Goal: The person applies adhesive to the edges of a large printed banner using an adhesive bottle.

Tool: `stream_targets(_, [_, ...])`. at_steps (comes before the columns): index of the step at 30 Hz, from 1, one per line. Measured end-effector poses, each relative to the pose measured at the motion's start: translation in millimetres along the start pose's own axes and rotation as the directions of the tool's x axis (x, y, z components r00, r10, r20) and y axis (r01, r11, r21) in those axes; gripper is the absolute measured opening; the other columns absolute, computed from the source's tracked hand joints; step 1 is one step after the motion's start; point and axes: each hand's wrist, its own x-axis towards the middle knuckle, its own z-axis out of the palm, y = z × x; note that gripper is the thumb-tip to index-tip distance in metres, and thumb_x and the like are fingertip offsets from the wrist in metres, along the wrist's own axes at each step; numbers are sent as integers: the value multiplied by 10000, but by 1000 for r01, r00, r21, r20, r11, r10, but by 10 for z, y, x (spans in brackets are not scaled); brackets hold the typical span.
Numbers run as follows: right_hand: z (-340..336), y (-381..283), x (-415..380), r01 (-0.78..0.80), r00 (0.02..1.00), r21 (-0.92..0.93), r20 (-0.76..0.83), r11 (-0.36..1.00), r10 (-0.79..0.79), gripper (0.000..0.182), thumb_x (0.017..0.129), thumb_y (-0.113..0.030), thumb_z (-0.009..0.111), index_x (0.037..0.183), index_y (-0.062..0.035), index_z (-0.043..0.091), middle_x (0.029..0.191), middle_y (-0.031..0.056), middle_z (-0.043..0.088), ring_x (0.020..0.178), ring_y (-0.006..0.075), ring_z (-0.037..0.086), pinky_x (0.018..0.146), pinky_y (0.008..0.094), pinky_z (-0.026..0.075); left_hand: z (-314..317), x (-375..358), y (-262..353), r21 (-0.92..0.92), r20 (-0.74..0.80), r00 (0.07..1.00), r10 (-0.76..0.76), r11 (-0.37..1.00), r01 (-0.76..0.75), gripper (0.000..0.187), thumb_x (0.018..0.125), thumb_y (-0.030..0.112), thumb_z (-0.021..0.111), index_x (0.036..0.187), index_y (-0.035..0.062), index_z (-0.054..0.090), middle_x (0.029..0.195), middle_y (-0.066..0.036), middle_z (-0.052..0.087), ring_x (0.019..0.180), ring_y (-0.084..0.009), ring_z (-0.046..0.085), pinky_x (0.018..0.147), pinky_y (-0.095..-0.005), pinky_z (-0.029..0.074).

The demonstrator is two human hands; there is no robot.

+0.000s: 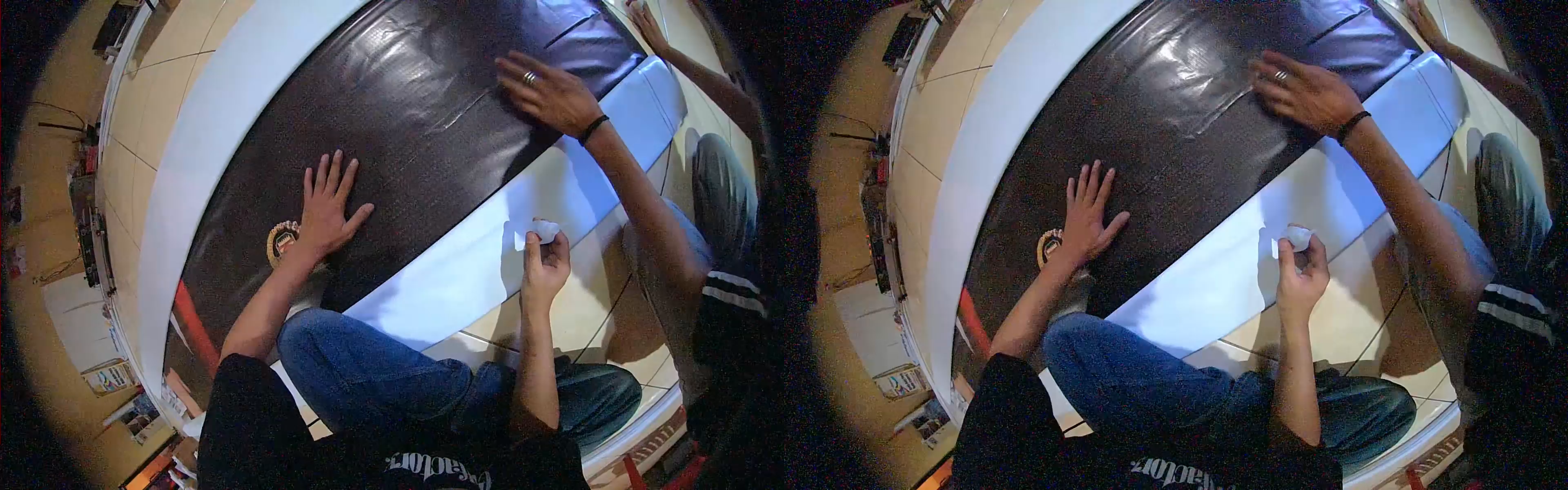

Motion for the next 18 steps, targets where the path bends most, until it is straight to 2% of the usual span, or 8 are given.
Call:
stream_targets(1, [-8, 17, 3, 9, 1000, -9, 11, 1000, -9, 297, 910, -18, 681, 1190, 10, 583, 1125, 63, 640, 973, 116, 595, 803, 213, 482, -26, 63, 37, 5, -7, 1000, -14, 1000, 14, 849, 903, 581, 546, 1555, 139, 229, 1625, -160, 129, 1496, -376, 102, 1184, -589, 57])
stream_targets(3, [8, -12, 1, -2, 1000, 19, -4, 1000, 2, 286, 899, -38, 702, 1164, 12, 609, 1098, 64, 647, 953, 123, 602, 800, 235, 489, -60, 242, 119, 6, -18, 1000, -22, 1000, 23, 865, 898, 562, 568, 1556, 123, 219, 1627, -169, 108, 1494, -389, 93, 1179, -599, 51])
stream_targets(5, [49, -48, -10, -11, 1000, 43, -22, 999, 12, 277, 887, -58, 722, 1139, 13, 634, 1070, 64, 653, 934, 131, 608, 796, 258, 497, -67, 482, 215, 60, -35, 999, -40, 997, 42, 915, 877, 622, 565, 1558, 125, 210, 1627, -169, 104, 1496, -387, 79, 1178, -604, 40])
stream_targets(8, [51, -38, -12, -20, 999, 96, -46, 995, 25, 270, 882, -55, 726, 1132, 5, 642, 1050, 49, 655, 909, 117, 598, 768, 255, 494, -101, 905, 386, 17, -89, 996, 20, 1000, -18, 985, 842, 707, 542, 1561, 126, 200, 1627, -169, 99, 1500, -380, 65, 1177, -611, 23])
stream_targets(11, [9, -13, -18, -16, 1000, -28, -18, 999, 16, 283, 871, -54, 735, 1135, -6, 644, 1043, 39, 663, 885, 106, 590, 749, 250, 488, -118, 1373, 593, -28, -92, 995, 47, 998, -50, 1033, 801, 792, 484, 1549, 120, 248, 1620, -179, 135, 1503, -372, 52, 1165, -632, -4])
stream_targets(13, [38, -70, -22, -49, 999, -114, -17, 992, 48, 275, 860, -51, 741, 1118, -16, 649, 1057, 50, 674, 883, 99, 588, 747, 242, 480, -93, 1603, 714, -30, -142, 987, 72, 997, -77, 1055, 780, 796, 519, 1553, 133, 243, 1617, -179, 150, 1500, -376, 78, 1170, -623, 28])
stream_targets(17, [36, 3, -26, -54, 998, -161, -38, 986, 48, 253, 853, -47, 737, 1089, -19, 651, 1087, 75, 681, 882, 109, 590, 748, 246, 479, 4, 1946, 915, -101, -253, 966, 59, 991, -87, 1062, 754, 811, 529, 1537, 133, 295, 1604, -186, 200, 1495, -377, 116, 1169, -621, 26])
stream_targets(18, [50, -21, -27, -2, 1000, -172, -29, 985, -3, 243, 851, -41, 732, 1078, -15, 650, 1095, 82, 681, 889, 114, 594, 749, 248, 482, -13, 2011, 955, -106, -269, 962, 39, 992, -70, 1058, 753, 811, 528, 1535, 134, 302, 1602, -185, 207, 1494, -374, 123, 1169, -620, 32])
